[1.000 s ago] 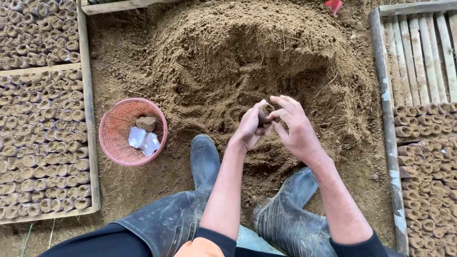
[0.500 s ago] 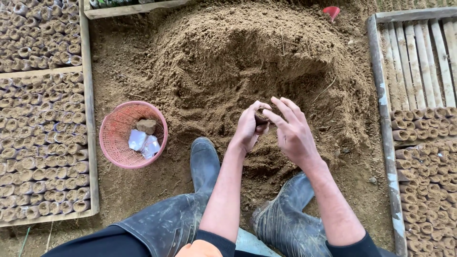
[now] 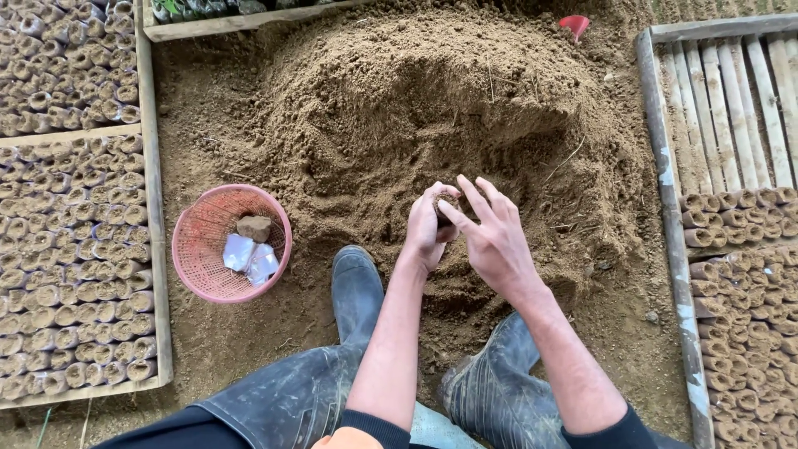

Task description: Filling small biodegradable pots with soil, using a stick to create holes, and arranging them in a tray.

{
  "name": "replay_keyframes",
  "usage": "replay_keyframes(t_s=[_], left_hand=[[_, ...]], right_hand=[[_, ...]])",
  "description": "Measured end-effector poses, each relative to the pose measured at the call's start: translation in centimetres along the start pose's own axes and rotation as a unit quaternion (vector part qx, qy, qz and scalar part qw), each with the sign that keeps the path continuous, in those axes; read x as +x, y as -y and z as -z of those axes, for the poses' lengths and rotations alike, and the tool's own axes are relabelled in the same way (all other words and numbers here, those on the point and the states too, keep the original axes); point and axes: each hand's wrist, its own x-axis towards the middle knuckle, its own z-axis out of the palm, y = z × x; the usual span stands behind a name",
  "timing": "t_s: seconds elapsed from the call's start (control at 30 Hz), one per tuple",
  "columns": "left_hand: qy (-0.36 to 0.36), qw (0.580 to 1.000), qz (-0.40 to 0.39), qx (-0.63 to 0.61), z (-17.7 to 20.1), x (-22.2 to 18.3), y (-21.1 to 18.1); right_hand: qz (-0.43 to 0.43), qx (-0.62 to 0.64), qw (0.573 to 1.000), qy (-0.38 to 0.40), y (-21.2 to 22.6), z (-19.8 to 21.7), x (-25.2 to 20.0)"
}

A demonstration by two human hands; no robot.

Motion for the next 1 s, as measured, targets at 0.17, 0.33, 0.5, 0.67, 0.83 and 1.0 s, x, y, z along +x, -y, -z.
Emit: replay_keyframes(t_s=[0.17,0.33,0.5,0.67,0.83,1.0], left_hand=[[-0.024,1.0,0.005,0.002,1.4,0.0,-1.2],[-0.029,0.999,-0.003,-0.02,2.8,0.6,-1.9],[-0.025,0.999,-0.02,-0.027,4.0,1.1,-2.0],[-0.05,0.999,0.006,0.003,4.1,1.6,-1.4],[-0.056,0.998,0.014,0.013,4.6,2.4,0.3],[-0.049,0.998,0.042,-0.011,2.5,2.2,1.0]], right_hand=[[-0.107,0.203,0.973,-0.038,-0.3,-1.3,0.6],[-0.114,0.102,0.981,0.117,-0.5,-10.7,-2.9],[-0.179,0.074,0.98,0.035,-1.7,-15.4,-4.3],[-0.474,0.466,0.747,0.006,-2.9,-8.0,-0.9],[-0.497,0.719,0.48,-0.073,-1.0,-1.5,1.4],[-0.407,0.606,0.677,-0.097,3.1,3.2,4.5]])
